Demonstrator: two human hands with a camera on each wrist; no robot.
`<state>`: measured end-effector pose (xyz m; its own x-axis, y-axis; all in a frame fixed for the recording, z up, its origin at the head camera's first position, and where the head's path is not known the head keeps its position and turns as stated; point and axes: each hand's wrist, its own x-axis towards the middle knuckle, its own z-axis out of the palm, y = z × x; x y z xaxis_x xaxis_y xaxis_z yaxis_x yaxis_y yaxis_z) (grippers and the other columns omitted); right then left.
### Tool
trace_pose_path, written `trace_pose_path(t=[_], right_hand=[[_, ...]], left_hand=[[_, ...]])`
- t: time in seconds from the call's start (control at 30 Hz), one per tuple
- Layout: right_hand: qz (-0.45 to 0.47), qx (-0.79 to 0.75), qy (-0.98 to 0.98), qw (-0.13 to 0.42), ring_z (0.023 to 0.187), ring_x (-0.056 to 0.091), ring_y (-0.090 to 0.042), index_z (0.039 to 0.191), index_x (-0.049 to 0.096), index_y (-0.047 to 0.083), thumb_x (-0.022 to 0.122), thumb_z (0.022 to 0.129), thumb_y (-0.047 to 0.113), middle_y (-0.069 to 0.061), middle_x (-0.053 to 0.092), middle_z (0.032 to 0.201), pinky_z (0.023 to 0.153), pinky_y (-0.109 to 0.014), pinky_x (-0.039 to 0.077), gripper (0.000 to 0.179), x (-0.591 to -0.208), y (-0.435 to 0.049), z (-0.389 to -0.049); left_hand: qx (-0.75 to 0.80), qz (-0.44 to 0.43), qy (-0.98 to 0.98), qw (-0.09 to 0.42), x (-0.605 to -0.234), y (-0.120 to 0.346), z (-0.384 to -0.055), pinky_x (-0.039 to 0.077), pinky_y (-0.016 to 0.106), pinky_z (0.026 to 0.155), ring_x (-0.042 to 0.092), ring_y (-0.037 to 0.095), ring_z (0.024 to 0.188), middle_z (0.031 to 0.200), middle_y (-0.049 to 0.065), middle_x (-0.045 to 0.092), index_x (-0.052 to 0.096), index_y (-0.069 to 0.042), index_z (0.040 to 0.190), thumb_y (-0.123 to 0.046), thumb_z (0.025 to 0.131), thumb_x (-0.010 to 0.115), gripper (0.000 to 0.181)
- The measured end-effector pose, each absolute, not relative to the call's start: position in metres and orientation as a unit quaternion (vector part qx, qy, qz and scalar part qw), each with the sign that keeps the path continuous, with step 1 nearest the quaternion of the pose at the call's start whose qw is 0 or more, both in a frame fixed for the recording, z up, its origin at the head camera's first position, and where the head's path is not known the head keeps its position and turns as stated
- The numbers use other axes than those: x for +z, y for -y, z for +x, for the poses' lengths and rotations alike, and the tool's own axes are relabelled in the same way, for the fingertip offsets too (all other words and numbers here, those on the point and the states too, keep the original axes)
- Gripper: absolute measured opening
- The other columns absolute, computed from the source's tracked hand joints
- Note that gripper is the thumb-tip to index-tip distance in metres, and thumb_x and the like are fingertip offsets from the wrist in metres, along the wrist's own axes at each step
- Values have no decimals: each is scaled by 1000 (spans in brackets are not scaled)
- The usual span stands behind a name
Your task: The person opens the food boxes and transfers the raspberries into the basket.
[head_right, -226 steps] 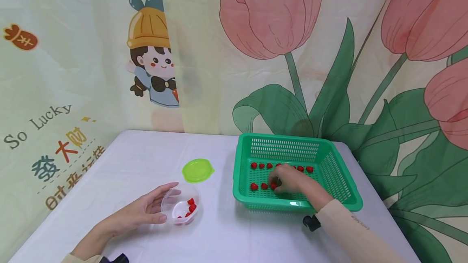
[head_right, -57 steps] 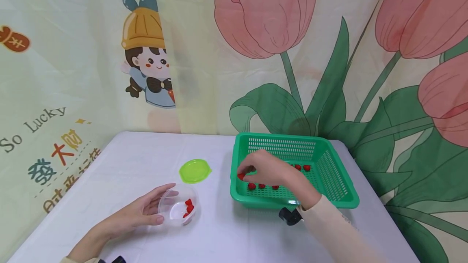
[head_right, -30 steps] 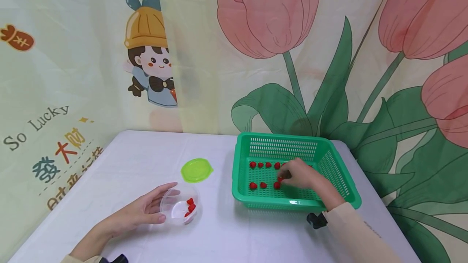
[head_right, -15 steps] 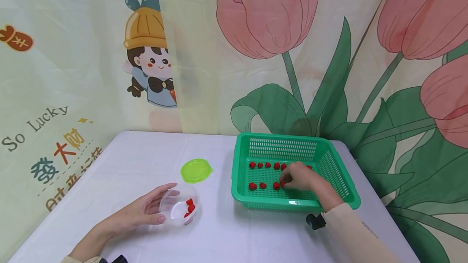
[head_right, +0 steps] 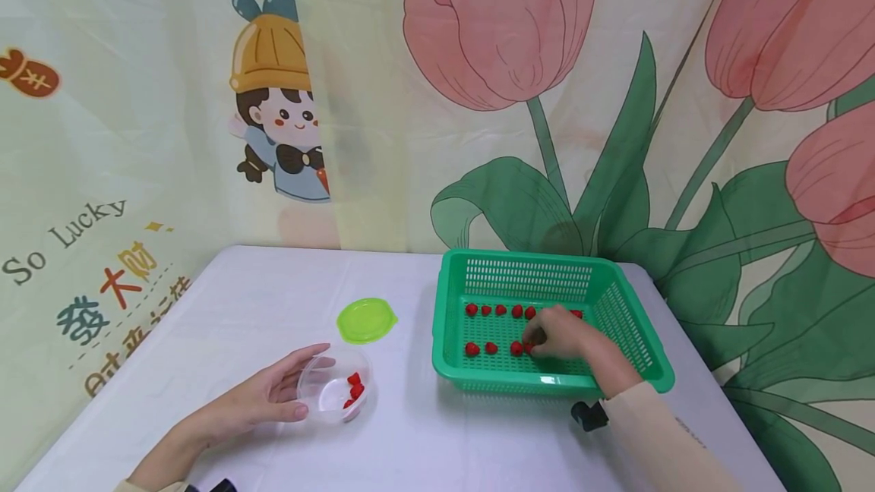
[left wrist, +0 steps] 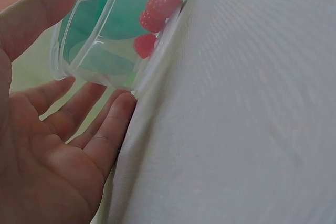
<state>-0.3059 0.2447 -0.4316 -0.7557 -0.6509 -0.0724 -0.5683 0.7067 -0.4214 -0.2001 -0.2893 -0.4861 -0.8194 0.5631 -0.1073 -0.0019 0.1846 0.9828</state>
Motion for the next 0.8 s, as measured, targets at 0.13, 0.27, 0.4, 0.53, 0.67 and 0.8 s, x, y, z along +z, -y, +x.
trace_pose_path(t=[0.13,0.27,0.4,0.53,0.67,0.8], right_hand=[[-330,-193,-917,112,86,68,-5,109,81,6,79,92,1,2,77,97,74,-24,57,18,-432,-246,-306],[-328,-196,-917,115,86,68,-5,110,80,5,79,92,0,2,77,97,74,-24,58,19,-433,-247,-306],[-323,-202,-917,118,86,68,-6,110,79,4,80,91,0,2,76,97,75,-23,57,20,-432,-247,-305],[-318,-206,-917,122,85,67,-5,111,79,5,80,91,0,3,76,96,74,-23,57,21,-431,-247,-305],[-317,-207,-917,122,85,67,-5,111,79,5,81,90,1,2,76,96,74,-23,57,21,-430,-248,-305],[-328,-207,-917,98,85,68,-7,110,79,5,82,89,-1,-1,77,99,74,-24,58,23,-427,-247,-305]], left_hand=[[610,191,-733,232,-485,289,-199,52,26,106,30,49,156,171,19,27,24,-24,169,-7,99,72,86],[609,186,-735,233,-484,288,-199,52,26,105,30,49,156,171,19,26,25,-24,169,-8,99,73,86],[609,183,-735,234,-484,288,-200,52,25,105,30,49,155,171,19,26,25,-24,169,-9,99,74,86],[609,183,-735,234,-484,288,-200,52,25,105,30,49,156,171,19,26,25,-25,168,-9,99,74,86],[609,184,-736,233,-485,288,-200,51,25,106,30,47,156,171,18,27,25,-26,169,-8,99,73,86],[610,182,-735,235,-485,288,-199,51,26,107,32,43,156,171,17,27,24,-26,169,-7,100,72,87]])
